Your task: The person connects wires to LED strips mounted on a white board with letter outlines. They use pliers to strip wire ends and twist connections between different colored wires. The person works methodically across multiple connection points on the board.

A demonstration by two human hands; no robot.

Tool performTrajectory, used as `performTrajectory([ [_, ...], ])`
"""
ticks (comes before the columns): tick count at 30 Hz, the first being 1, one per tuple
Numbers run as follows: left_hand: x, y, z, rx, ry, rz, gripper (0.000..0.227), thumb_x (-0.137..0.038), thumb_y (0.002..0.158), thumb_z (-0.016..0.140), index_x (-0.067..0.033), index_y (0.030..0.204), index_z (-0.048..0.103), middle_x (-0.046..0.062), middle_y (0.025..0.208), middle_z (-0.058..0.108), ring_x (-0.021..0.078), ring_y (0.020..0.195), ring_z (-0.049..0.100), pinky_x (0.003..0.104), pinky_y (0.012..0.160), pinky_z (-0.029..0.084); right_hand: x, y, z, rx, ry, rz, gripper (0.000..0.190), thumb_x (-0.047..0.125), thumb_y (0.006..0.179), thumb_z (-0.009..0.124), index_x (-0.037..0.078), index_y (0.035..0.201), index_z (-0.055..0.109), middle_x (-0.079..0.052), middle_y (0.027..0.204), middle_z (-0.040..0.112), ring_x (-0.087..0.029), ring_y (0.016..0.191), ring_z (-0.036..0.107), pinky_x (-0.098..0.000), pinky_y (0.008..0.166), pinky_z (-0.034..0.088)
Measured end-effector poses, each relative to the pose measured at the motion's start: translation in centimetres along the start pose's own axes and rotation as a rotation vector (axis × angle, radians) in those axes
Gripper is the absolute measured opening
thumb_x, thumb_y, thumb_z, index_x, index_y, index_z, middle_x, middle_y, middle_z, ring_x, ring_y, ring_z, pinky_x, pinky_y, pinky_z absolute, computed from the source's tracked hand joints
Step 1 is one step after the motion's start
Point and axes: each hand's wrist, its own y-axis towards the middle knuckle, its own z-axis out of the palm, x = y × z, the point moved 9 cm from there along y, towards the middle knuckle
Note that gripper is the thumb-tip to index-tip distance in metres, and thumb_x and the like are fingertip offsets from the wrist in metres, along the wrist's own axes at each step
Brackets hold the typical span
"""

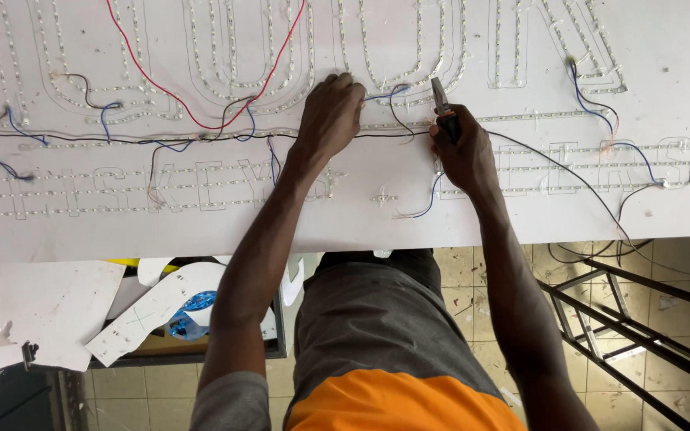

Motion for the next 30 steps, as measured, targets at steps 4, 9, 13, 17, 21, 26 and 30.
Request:
performTrajectory([
  [4, -2.8, -0.9, -0.8, 0.178, -0.146, -0.180, 0.012, -0.013, 0.106, 0.068, -0.0056, 0.104, 0.077, 0.012, 0.092, 0.069, 0.0379, 0.091, 0.076, 0.052, 0.079, 0.062, -2.4, 0.9, 0.5, -0.091, 0.023, -0.062, 0.032, 0.028, 0.106, 0.079, 0.016, 0.136, 0.074, -0.008, 0.084, 0.078, -0.029, 0.079, 0.081, -0.0514, 0.087, 0.061],
  [9, -8.3, -3.3, 0.6, 0.041, -0.283, -0.247, 0.015, -0.024, 0.109, 0.069, -0.0129, 0.100, 0.075, 0.006, 0.086, 0.066, 0.0334, 0.082, 0.079, 0.047, 0.070, 0.063, -2.8, 1.4, 0.7, -0.142, -0.124, 0.082, 0.044, 0.032, 0.103, 0.082, 0.024, 0.144, 0.067, -0.016, 0.122, 0.082, -0.051, 0.114, 0.077, -0.0697, 0.102, 0.058],
  [13, -11.3, -4.2, 1.8, 0.021, -0.385, -0.304, 0.022, -0.022, 0.113, 0.065, -0.0100, 0.097, 0.073, 0.002, 0.079, 0.061, 0.0269, 0.072, 0.077, 0.037, 0.063, 0.062, -1.8, 0.9, 1.0, -0.153, -0.188, 0.085, 0.043, 0.029, 0.105, 0.081, 0.017, 0.144, 0.066, -0.022, 0.117, 0.081, -0.054, 0.110, 0.078, -0.0715, 0.097, 0.059],
  [17, -12.0, -4.0, 2.1, -0.093, -0.492, -0.364, 0.019, -0.016, 0.112, 0.066, -0.0076, 0.097, 0.074, 0.004, 0.078, 0.061, 0.0277, 0.073, 0.076, 0.041, 0.064, 0.062, -1.5, 1.7, 0.9, -0.143, -0.215, 0.025, 0.037, 0.032, 0.106, 0.079, 0.022, 0.139, 0.066, -0.018, 0.107, 0.079, -0.052, 0.107, 0.079, -0.0701, 0.097, 0.059],
  [21, -11.4, -5.7, 0.9, -0.192, -0.581, -0.416, 0.027, -0.026, 0.115, 0.069, -0.0080, 0.096, 0.075, 0.005, 0.075, 0.064, 0.0274, 0.072, 0.076, 0.039, 0.063, 0.061, -1.7, 1.4, 0.8, -0.106, -0.134, -0.009, 0.036, 0.031, 0.106, 0.081, 0.022, 0.138, 0.068, -0.017, 0.097, 0.077, -0.052, 0.102, 0.078, -0.0693, 0.094, 0.058],
  [26, -13.3, -8.2, -9.9, -0.713, -0.396, -0.284, 0.026, -0.028, 0.116, 0.071, -0.0052, 0.128, 0.071, 0.008, 0.100, 0.065, 0.0266, 0.089, 0.062, 0.039, 0.080, 0.053, -1.8, 0.1, 0.1, -0.065, 0.007, -0.095, 0.032, 0.026, 0.106, 0.079, 0.020, 0.136, 0.069, -0.010, 0.092, 0.079, -0.040, 0.094, 0.081, -0.0601, 0.092, 0.059],
  [30, -11.0, -9.3, -1.4, -0.251, -1.125, -0.835, 0.055, -0.055, 0.118, 0.060, -0.0044, 0.108, 0.080, 0.015, 0.080, 0.078, 0.0173, 0.059, 0.064, 0.030, 0.054, 0.048, 0.8, -1.6, -1.2, -0.084, 0.040, -0.224, 0.035, 0.014, 0.104, 0.078, 0.013, 0.139, 0.071, -0.012, 0.101, 0.082, -0.038, 0.092, 0.081, -0.0569, 0.088, 0.060],
])
